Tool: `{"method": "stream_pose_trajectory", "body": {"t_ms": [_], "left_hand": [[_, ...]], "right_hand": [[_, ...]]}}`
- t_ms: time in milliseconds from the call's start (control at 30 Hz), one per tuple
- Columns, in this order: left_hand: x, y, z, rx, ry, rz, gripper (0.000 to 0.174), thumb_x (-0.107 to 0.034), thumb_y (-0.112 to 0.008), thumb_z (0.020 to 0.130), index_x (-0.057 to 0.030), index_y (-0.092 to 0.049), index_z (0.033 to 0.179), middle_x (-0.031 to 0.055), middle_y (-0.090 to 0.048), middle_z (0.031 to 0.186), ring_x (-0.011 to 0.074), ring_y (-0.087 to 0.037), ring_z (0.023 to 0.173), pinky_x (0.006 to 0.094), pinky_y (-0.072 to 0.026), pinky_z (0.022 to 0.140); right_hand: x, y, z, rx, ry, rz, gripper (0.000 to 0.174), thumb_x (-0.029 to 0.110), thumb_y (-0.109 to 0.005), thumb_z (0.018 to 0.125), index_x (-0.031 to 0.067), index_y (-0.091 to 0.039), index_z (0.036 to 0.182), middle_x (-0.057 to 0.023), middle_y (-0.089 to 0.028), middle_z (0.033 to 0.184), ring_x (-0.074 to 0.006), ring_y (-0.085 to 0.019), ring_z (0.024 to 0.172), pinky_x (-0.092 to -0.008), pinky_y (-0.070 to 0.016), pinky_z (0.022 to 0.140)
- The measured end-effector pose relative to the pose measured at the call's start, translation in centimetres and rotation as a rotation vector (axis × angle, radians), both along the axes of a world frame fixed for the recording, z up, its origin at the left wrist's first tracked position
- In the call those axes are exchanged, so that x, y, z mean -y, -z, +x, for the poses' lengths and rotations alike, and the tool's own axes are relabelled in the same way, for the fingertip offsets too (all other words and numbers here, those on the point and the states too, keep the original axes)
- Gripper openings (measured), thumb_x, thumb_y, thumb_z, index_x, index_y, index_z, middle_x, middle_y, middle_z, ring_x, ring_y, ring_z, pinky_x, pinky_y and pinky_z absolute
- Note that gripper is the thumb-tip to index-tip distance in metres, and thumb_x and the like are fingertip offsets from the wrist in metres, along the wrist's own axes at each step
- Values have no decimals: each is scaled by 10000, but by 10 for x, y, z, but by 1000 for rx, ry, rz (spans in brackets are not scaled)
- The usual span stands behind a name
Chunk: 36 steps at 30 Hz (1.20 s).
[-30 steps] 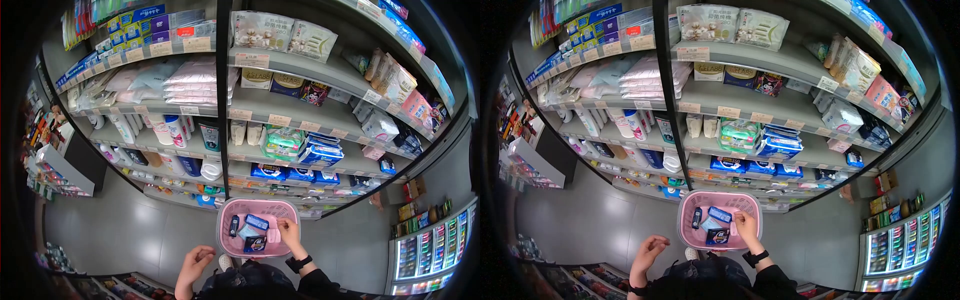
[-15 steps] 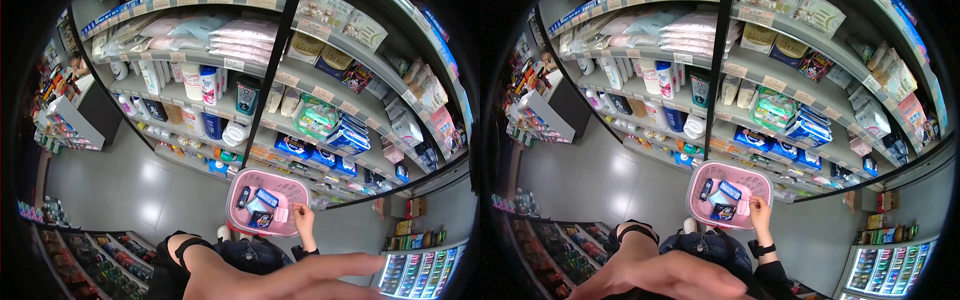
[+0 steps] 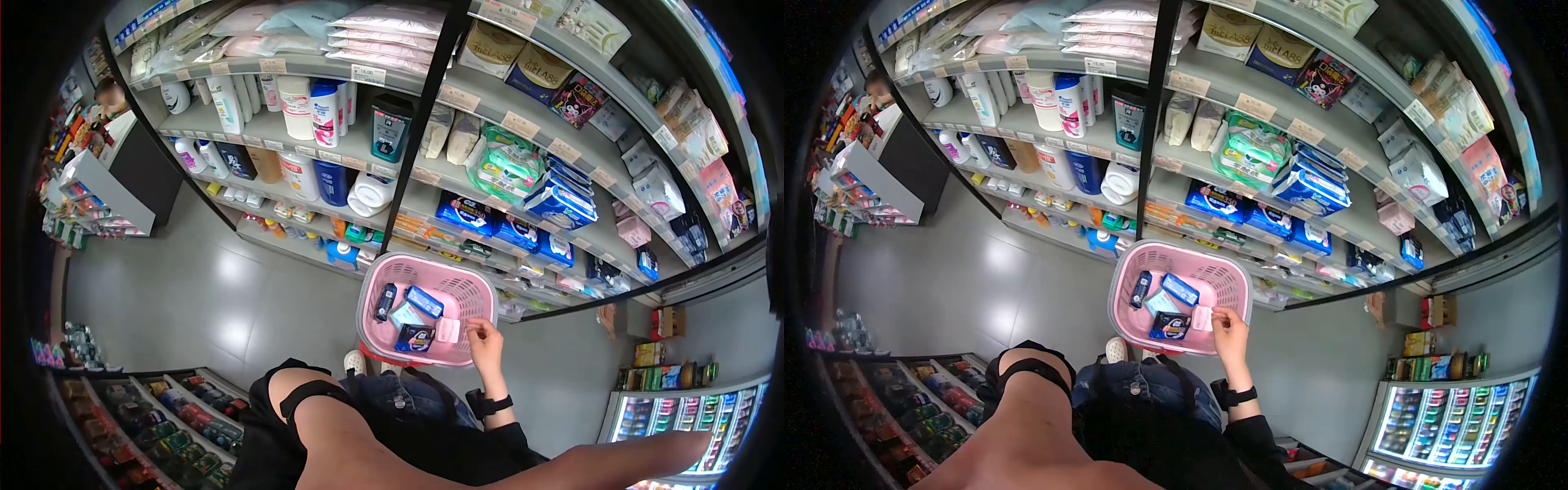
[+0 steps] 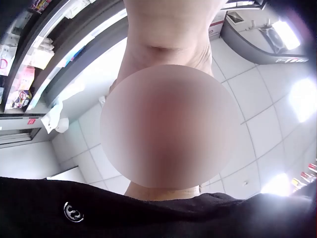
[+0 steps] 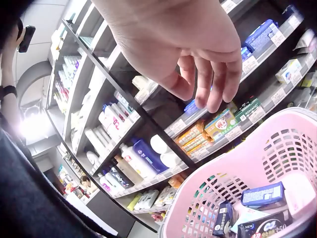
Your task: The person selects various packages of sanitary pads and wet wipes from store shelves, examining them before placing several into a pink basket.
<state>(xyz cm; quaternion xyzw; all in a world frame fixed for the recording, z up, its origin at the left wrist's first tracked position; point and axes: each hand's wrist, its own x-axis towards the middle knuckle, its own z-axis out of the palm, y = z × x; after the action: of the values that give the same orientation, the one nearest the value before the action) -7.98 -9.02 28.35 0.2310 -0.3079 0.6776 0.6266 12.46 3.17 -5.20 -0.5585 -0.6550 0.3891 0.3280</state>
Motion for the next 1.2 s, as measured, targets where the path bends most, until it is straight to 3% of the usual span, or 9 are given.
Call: {"method": "stream_pose_trajectory", "body": {"t_ms": [300, 1033, 1200], "left_hand": [[4, 9, 7, -16, -15, -49, 1344, -535, -825, 646, 26, 88, 1457, 329, -359, 1390, 444, -373, 1313, 474, -400, 1050], [7, 14, 28, -101, -135, -137, 1190, -485, -800, 711, 23, -42, 1476, 299, -437, 1348, 412, -456, 1264, 469, -453, 999], [-9, 18, 17, -129, -151, -178, 1156, -474, -794, 726, 22, -72, 1481, 292, -455, 1339, 404, -475, 1253, 468, -465, 987]], "right_hand": [[1, -12, -7, 51, -15, -36, 158, 24, -607, 839, 21, -667, 986, -84, -704, 840, -134, -664, 766, -256, -511, 713], [-19, 15, -12, 4, -102, -41, 150, 22, -613, 831, 10, -666, 971, -100, -699, 835, -147, -662, 755, -262, -512, 701], [-29, 25, -15, 13, -152, -55, 160, 17, -620, 840, 27, -668, 992, -56, -682, 823, -107, -638, 760, -242, -499, 679]]}}
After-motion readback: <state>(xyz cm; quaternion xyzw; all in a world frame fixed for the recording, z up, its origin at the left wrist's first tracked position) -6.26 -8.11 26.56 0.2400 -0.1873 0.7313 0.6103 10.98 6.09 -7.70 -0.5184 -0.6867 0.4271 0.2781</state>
